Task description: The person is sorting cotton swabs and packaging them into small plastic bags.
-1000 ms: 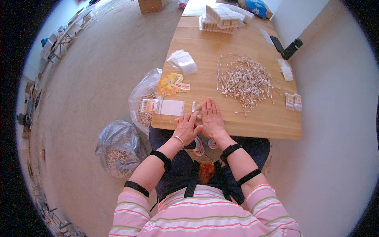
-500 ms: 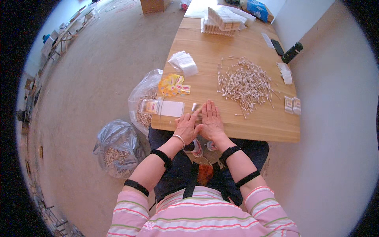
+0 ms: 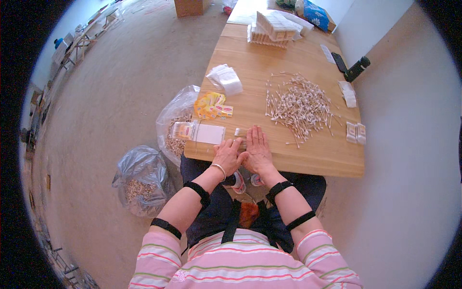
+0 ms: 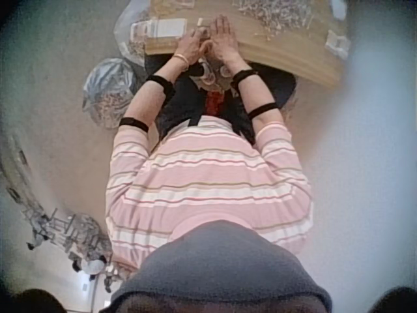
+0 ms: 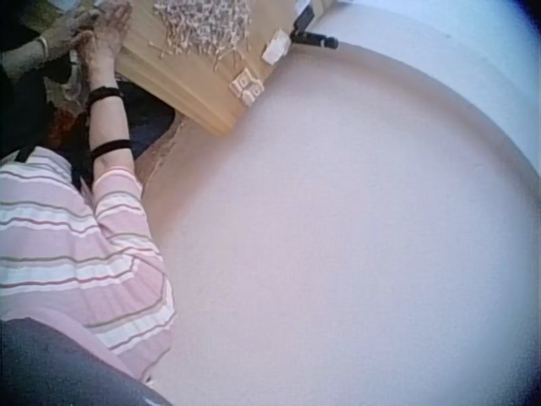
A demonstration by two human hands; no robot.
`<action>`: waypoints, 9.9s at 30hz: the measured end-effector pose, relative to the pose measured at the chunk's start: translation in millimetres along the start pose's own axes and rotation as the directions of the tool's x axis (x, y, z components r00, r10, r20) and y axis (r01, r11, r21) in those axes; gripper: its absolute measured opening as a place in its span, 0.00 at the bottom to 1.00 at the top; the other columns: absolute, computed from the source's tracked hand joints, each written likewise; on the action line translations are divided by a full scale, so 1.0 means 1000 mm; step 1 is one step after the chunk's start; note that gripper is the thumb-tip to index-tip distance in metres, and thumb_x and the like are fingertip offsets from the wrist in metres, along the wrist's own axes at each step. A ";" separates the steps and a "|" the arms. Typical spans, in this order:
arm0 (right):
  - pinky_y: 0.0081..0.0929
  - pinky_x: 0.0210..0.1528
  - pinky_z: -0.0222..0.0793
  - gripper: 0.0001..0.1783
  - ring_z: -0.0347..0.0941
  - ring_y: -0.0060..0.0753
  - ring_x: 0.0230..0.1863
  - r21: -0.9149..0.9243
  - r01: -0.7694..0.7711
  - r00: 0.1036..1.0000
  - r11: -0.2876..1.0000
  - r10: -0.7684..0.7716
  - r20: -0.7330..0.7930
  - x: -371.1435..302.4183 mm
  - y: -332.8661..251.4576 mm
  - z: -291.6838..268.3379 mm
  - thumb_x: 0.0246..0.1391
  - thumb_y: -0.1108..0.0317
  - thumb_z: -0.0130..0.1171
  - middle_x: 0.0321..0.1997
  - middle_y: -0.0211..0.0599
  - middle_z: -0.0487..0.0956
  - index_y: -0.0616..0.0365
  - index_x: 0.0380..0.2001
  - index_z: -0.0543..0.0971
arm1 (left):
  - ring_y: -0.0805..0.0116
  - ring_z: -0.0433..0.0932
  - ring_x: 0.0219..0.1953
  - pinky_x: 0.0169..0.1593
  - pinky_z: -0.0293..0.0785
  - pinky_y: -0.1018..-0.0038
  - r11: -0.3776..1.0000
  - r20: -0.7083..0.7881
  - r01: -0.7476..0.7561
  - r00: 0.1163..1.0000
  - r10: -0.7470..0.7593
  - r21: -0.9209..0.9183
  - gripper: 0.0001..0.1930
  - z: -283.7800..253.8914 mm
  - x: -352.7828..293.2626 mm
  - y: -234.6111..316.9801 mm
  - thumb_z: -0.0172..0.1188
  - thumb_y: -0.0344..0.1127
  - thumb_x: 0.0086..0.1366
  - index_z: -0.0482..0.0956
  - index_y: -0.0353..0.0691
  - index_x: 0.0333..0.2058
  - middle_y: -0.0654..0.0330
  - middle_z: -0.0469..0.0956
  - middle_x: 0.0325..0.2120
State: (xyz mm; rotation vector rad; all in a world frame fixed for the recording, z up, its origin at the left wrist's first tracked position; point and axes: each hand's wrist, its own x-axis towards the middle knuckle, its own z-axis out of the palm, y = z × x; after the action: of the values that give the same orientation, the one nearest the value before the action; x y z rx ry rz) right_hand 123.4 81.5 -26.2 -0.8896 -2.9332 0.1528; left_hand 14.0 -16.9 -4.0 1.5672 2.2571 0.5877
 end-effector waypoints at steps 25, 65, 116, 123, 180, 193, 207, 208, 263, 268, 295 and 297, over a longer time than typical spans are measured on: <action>0.43 0.70 0.25 0.42 0.32 0.49 0.72 0.053 -0.002 1.000 0.999 0.002 0.013 0.000 -0.003 0.001 0.52 0.53 0.43 0.70 0.54 0.42 0.68 0.63 0.47 | 0.54 0.72 0.49 0.51 0.60 0.50 0.990 0.154 0.122 0.979 -0.131 0.066 0.34 -0.006 0.021 0.000 0.50 0.56 0.60 0.56 0.46 0.61 0.52 0.74 0.45; 0.43 0.70 0.28 0.52 0.32 0.51 0.71 0.133 -0.021 1.000 0.991 0.020 0.011 -0.003 -0.002 -0.007 0.47 0.40 0.53 0.69 0.56 0.41 0.70 0.62 0.48 | 0.56 0.76 0.36 0.41 0.72 0.67 0.977 -0.279 0.014 0.957 -0.074 -0.212 0.06 0.006 0.080 -0.021 0.61 0.33 0.54 0.79 0.37 0.27 0.53 0.77 0.29; 0.46 0.69 0.26 0.46 0.27 0.56 0.71 0.242 -0.106 0.994 0.965 0.101 0.035 0.044 -0.112 0.011 0.54 0.48 0.46 0.69 0.60 0.37 0.73 0.62 0.44 | 0.53 0.60 0.60 0.63 0.51 0.66 0.924 -0.444 -0.075 0.889 -0.108 -0.374 0.21 -0.052 0.021 -0.112 0.42 0.40 0.67 0.65 0.36 0.56 0.48 0.65 0.56; 0.45 0.69 0.24 0.46 0.29 0.55 0.71 0.241 -0.108 0.994 0.965 0.111 0.002 0.052 -0.124 0.013 0.54 0.47 0.47 0.69 0.59 0.37 0.74 0.62 0.45 | 0.51 0.60 0.60 0.62 0.55 0.65 0.970 -0.467 0.196 0.850 -0.241 -0.144 0.24 -0.047 0.012 -0.198 0.47 0.38 0.64 0.62 0.33 0.56 0.46 0.63 0.56; 0.45 0.69 0.30 0.38 0.35 0.57 0.69 0.623 0.042 0.963 0.781 0.134 -0.233 0.089 -0.153 0.022 0.54 0.57 0.46 0.67 0.59 0.44 0.72 0.60 0.51 | 0.66 0.71 0.51 0.55 0.65 0.72 0.427 -0.084 0.156 0.867 -0.491 -0.891 0.17 -0.054 0.021 -0.191 0.41 0.37 0.69 0.69 0.34 0.51 0.55 0.73 0.48; 0.36 0.69 0.36 0.28 0.44 0.51 0.68 0.956 0.140 0.902 0.259 0.364 -0.231 0.117 -0.176 0.031 0.57 0.65 0.39 0.65 0.54 0.54 0.67 0.59 0.56 | 0.64 0.64 0.58 0.61 0.57 0.72 0.305 -0.056 0.069 0.922 -0.382 -0.950 0.24 -0.054 0.017 -0.191 0.37 0.46 0.71 0.62 0.36 0.58 0.52 0.67 0.55; 0.38 0.68 0.40 0.25 0.47 0.53 0.68 0.886 0.116 0.921 0.448 0.286 -0.265 0.119 -0.198 0.027 0.52 0.70 0.42 0.63 0.55 0.57 0.67 0.55 0.61 | 0.64 0.65 0.55 0.59 0.59 0.72 0.548 -0.271 0.159 0.735 -0.621 -0.821 0.27 -0.025 0.007 -0.212 0.45 0.50 0.67 0.64 0.33 0.55 0.50 0.66 0.54; 0.38 0.68 0.41 0.25 0.47 0.54 0.67 0.862 0.116 0.921 0.493 0.270 -0.279 0.120 -0.200 0.029 0.51 0.72 0.42 0.63 0.55 0.58 0.67 0.54 0.62 | 0.65 0.70 0.51 0.56 0.62 0.72 0.571 -0.397 0.181 0.554 -0.732 -0.801 0.29 -0.016 0.002 -0.218 0.48 0.53 0.65 0.65 0.31 0.53 0.51 0.69 0.51; 0.38 0.57 0.56 0.20 0.64 0.47 0.50 0.928 0.058 0.958 0.369 0.240 -0.156 0.124 -0.188 0.036 0.59 0.67 0.42 0.48 0.48 0.70 0.65 0.52 0.65 | 0.80 0.71 0.24 0.28 0.67 0.81 0.005 0.048 0.084 0.608 -0.793 -0.996 0.12 -0.034 -0.007 -0.155 0.65 0.40 0.56 0.79 0.36 0.29 0.66 0.77 0.24; 0.39 0.57 0.54 0.20 0.62 0.47 0.51 0.894 0.104 0.965 0.436 0.174 -0.197 0.125 -0.190 0.032 0.59 0.69 0.42 0.46 0.47 0.72 0.65 0.53 0.64 | 0.79 0.72 0.24 0.27 0.68 0.80 0.028 0.060 0.150 0.551 -0.832 -0.988 0.13 -0.020 -0.009 -0.156 0.67 0.40 0.54 0.79 0.35 0.29 0.65 0.77 0.23; 0.46 0.57 0.53 0.19 0.61 0.53 0.50 0.804 0.058 0.949 0.591 0.216 -0.228 0.125 -0.197 0.031 0.56 0.75 0.43 0.44 0.52 0.69 0.66 0.52 0.62 | 0.81 0.72 0.24 0.27 0.69 0.82 -0.025 0.110 0.123 0.759 -0.641 -0.992 0.12 -0.056 0.004 -0.179 0.60 0.38 0.60 0.79 0.36 0.39 0.66 0.78 0.27; 0.46 0.57 0.53 0.20 0.61 0.53 0.50 0.809 0.051 0.952 0.586 0.216 -0.217 0.124 -0.194 0.031 0.55 0.76 0.43 0.44 0.52 0.69 0.65 0.52 0.62 | 0.79 0.74 0.27 0.30 0.71 0.81 -0.033 0.111 0.115 0.769 -0.629 -0.993 0.14 -0.057 0.000 -0.178 0.60 0.38 0.60 0.78 0.36 0.41 0.65 0.79 0.31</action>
State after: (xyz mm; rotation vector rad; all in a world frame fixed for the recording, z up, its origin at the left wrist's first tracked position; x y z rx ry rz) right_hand -89.4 -12.0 -29.8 -0.7698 -2.1143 1.1536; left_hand -156.8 -80.2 -45.1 -0.0076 1.4760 1.8479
